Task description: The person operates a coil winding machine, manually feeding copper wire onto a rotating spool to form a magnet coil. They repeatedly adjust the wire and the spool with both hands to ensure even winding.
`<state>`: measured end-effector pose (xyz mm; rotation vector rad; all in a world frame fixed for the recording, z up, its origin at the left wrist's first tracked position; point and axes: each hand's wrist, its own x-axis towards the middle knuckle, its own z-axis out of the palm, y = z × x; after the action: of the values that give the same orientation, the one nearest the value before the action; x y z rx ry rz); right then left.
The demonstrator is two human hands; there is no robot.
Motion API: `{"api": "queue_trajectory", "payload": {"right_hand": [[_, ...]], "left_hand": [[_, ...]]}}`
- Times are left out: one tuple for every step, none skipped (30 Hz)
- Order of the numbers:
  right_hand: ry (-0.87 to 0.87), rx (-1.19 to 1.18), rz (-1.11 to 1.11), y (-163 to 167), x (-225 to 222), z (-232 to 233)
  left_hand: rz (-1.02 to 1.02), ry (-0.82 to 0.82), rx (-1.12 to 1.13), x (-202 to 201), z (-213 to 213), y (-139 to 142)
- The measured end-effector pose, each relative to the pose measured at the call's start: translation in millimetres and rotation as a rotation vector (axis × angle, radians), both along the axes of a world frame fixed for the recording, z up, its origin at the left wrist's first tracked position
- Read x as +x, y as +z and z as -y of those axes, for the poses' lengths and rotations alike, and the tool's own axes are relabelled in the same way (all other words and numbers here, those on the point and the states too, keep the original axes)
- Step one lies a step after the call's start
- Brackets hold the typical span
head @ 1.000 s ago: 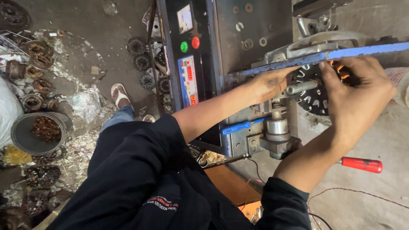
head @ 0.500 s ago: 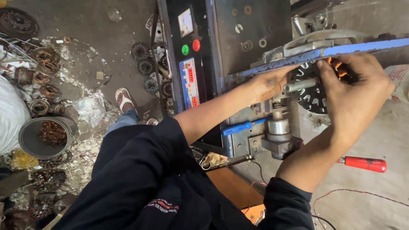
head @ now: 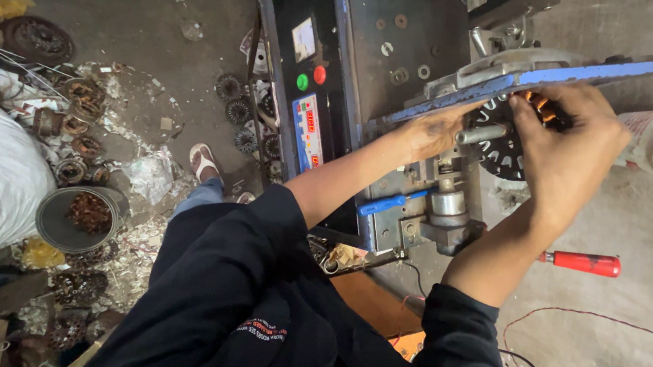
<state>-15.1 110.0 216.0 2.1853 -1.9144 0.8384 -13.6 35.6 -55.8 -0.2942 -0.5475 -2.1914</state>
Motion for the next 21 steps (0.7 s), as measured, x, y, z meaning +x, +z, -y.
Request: {"api": "queue_trajectory", "payload": {"right_hand": [[-0.002,0.010,0.028,0,0,-1],[-0.002,0.021,0.056,0,0,-1],[-0.002,0.031,0.085,0,0,-2],[0.009,0.016,0.081,0,0,-1],[0.019,0.004,0.077,-1,0,-1],[0.028,-0.009,0.073,-2,-1,-1],[0.025,-0.003,0.073,-3,-1,-1],[0.021,0.004,0.072,-3,-3,-1],[0.016,0.011,0.071,-3,-4,-2],[0.016,0.008,0.063,-4,-5,-2],[0.018,0.005,0.054,-4,-6,-1],[0.019,0.002,0.045,-4,-6,-1],[0.018,0.009,0.045,-4,-6,-1],[0.017,0.015,0.045,-4,-7,-1],[0.017,0.023,0.045,-4,-6,-1],[0.020,0.026,0.034,-4,-5,0],[0.024,0.028,0.021,-2,-4,-1],[0.028,0.029,0.008,-1,-3,-1],[0.029,0.025,-0.017,0,-1,-1],[0.031,0.020,-0.041,1,0,0],[0.034,0.018,-0.064,2,2,0]], "left_hand": [[0.000,-0.003,-0.002,1,0,1],[0.000,-0.005,-0.004,3,0,2],[-0.026,-0.013,-0.010,4,1,2],[-0.052,-0.021,-0.015,7,1,3],[-0.078,-0.029,-0.019,9,1,3],[-0.078,-0.029,-0.042,11,1,3],[-0.079,-0.029,-0.064,12,1,4],[-0.079,-0.030,-0.085,14,1,5],[-0.040,-0.037,-0.077,14,1,6],[-0.003,-0.044,-0.068,14,1,7],[0.035,-0.051,-0.059,14,1,7],[-0.017,-0.026,-0.053,13,0,8],[-0.069,-0.001,-0.045,12,-1,9],[-0.120,0.025,-0.037,11,-2,9],[-0.102,0.019,-0.052,11,-2,9],[-0.086,0.013,-0.068,10,-2,10],[-0.070,0.007,-0.084,9,-2,10],[-0.035,-0.017,-0.056,9,-1,11],[0.000,-0.042,-0.030,8,-1,13],[0.035,-0.066,-0.005,8,1,14],[-0.037,-0.050,-0.025,8,2,15]]}}
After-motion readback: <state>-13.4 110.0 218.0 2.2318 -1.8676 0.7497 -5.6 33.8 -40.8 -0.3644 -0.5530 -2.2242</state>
